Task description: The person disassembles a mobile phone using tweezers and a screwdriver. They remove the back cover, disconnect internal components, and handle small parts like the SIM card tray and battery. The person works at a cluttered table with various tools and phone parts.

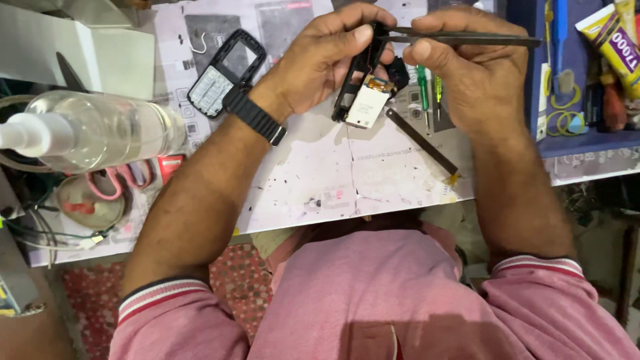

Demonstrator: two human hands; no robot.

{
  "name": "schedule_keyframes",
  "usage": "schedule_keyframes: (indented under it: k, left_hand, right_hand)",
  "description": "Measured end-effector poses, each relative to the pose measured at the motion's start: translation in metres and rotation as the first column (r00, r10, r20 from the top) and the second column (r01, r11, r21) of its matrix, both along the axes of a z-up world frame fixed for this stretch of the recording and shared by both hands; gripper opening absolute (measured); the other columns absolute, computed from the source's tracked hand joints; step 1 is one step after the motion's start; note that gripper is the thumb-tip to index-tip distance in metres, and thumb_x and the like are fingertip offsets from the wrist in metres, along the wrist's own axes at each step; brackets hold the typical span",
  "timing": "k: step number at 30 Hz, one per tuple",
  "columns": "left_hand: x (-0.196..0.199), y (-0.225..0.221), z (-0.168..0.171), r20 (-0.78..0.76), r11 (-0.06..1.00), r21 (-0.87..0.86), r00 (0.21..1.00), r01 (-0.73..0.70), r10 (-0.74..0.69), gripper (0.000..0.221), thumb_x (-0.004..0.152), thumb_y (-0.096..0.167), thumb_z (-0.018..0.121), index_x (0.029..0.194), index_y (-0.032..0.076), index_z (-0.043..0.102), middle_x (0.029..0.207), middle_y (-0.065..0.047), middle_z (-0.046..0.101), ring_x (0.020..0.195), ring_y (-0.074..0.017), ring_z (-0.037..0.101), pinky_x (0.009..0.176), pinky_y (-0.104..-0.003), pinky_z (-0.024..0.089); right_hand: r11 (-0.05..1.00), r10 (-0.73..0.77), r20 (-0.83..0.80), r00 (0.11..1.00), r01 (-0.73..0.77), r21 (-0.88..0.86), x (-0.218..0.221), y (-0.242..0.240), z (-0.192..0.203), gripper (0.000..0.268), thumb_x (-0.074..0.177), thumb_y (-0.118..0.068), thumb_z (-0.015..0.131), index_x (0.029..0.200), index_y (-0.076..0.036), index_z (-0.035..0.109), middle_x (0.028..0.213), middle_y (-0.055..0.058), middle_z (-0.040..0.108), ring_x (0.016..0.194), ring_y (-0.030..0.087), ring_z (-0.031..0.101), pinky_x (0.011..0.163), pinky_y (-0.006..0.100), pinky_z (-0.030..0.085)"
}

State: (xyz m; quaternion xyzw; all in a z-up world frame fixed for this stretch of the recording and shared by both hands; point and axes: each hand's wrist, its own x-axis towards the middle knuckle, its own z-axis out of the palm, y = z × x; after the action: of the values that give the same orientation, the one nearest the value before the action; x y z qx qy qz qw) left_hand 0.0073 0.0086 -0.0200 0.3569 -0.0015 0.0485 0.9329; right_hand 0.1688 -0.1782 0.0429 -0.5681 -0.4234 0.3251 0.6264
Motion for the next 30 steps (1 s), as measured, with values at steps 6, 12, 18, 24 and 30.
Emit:
schedule_keyframes:
  k: [6, 12, 18, 24, 30]
  left_hand:
    - [-0.003, -0.003, 0.000, -0.011, 0.999, 0.046, 1.000, -0.022, 0.023, 0.042, 0.113, 0.024, 0.061, 0.146, -0.001, 0.052, 0.119, -0.015, 0.071, 0.101, -0.0208, 0.075, 0.098, -0.034, 0.065]
    - [-0.005, -0.001, 0.004, -0.029, 1.000, 0.020, 1.000, -0.009, 0.009, 0.039, 0.115, 0.024, 0.060, 0.146, 0.000, 0.055, 0.117, -0.015, 0.070, 0.103, -0.0231, 0.074, 0.097, -0.034, 0.063]
    - [-0.006, -0.004, 0.007, -0.056, 0.999, 0.035, 0.998, -0.023, 0.025, 0.041, 0.115, 0.026, 0.057, 0.146, -0.001, 0.056, 0.116, -0.017, 0.070, 0.103, -0.0240, 0.073, 0.093, -0.033, 0.064]
    - [-0.006, -0.003, 0.008, -0.061, 0.998, 0.058, 0.998, -0.023, 0.027, 0.042, 0.115, 0.027, 0.059, 0.147, -0.001, 0.055, 0.117, -0.017, 0.070, 0.105, -0.0252, 0.074, 0.095, -0.034, 0.065]
    - [-0.006, -0.003, 0.009, -0.065, 0.998, 0.048, 0.997, -0.027, 0.030, 0.043, 0.113, 0.027, 0.061, 0.146, -0.001, 0.054, 0.118, -0.018, 0.069, 0.105, -0.0257, 0.074, 0.096, -0.035, 0.065]
  right_hand:
    - [0.992, -0.055, 0.002, 0.998, 0.055, 0.116, 0.005, 0.002, -0.006, 0.017, 0.106, 0.004, 0.077, 0.119, 0.006, 0.066, 0.103, 0.012, 0.073, 0.082, 0.015, 0.072, 0.075, 0.028, 0.065]
    - [0.988, -0.118, 0.032, 0.993, 0.114, 0.108, 0.000, -0.001, -0.002, 0.012, 0.107, 0.011, 0.074, 0.116, 0.007, 0.067, 0.106, 0.012, 0.071, 0.086, 0.017, 0.071, 0.076, 0.030, 0.065]
    - [0.984, -0.158, 0.008, 0.987, 0.157, 0.080, -0.001, 0.004, 0.001, 0.005, 0.102, 0.009, 0.072, 0.106, 0.006, 0.071, 0.102, 0.011, 0.074, 0.082, 0.017, 0.072, 0.069, 0.029, 0.065]
    - [0.987, -0.135, -0.003, 0.991, 0.135, 0.092, -0.004, 0.004, -0.002, 0.004, 0.106, 0.007, 0.074, 0.110, 0.006, 0.071, 0.103, 0.010, 0.074, 0.082, 0.016, 0.074, 0.072, 0.028, 0.066]
    - [0.988, -0.154, 0.082, 0.985, 0.151, 0.042, -0.006, 0.005, -0.006, 0.005, 0.108, 0.005, 0.077, 0.111, 0.007, 0.073, 0.099, 0.012, 0.075, 0.079, 0.016, 0.074, 0.070, 0.026, 0.064]
